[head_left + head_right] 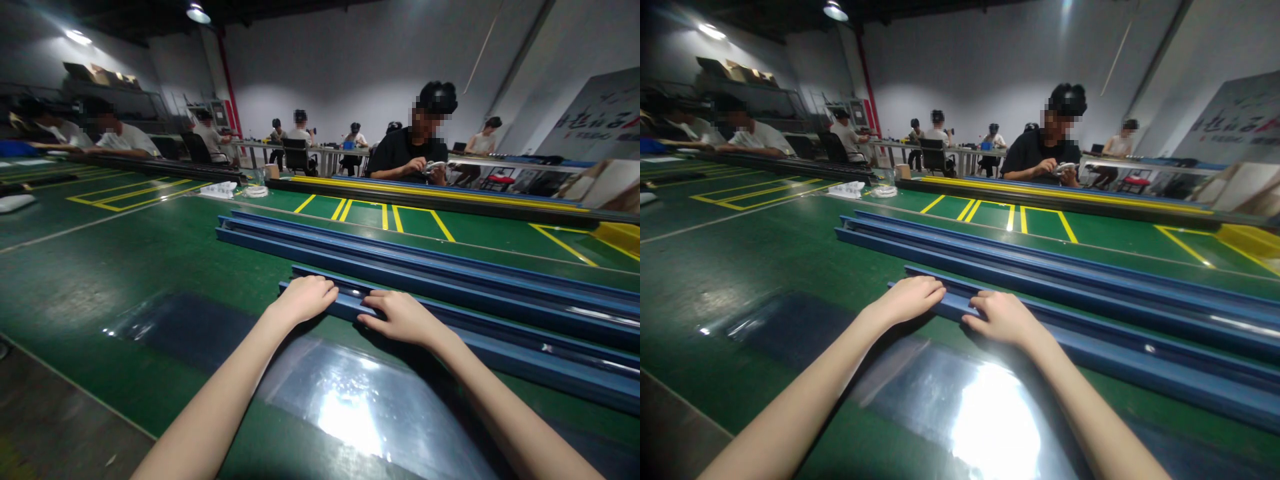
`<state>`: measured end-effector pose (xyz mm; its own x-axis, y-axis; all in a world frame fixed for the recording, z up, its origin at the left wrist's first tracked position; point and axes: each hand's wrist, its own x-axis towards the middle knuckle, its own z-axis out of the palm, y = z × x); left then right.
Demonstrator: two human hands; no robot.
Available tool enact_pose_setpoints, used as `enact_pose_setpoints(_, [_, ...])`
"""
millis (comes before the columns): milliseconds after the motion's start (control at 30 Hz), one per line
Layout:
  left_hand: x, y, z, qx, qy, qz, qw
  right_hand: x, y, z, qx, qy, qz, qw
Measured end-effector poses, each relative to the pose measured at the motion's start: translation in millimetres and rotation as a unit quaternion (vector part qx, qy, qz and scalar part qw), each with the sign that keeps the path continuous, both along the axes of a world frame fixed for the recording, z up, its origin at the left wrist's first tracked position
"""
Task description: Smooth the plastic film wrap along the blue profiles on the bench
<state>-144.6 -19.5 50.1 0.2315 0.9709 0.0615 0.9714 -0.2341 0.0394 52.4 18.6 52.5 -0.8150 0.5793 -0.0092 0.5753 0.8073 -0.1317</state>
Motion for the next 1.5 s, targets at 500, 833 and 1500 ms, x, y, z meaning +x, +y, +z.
enact_pose_setpoints(500, [-10.7,1.3,-2.3,-0.01,0.008,0.049,0.999,0.9,0.0,-2.8,0.019,0.004,-0.004,1.0])
enact_pose_setpoints(833, [-26.9,2.2,3.3,-0.046,-0.009,0.073,0.996,0.0,0.2,-3.8,0.035,0.0,0.001,0.999])
enact_pose_setpoints(1500, [-39.1,-4.6,23.9,0.136,0.01,0.193,0.972,6.1,-3.9,-1.3,0.027,0.094,-0.011,0.995])
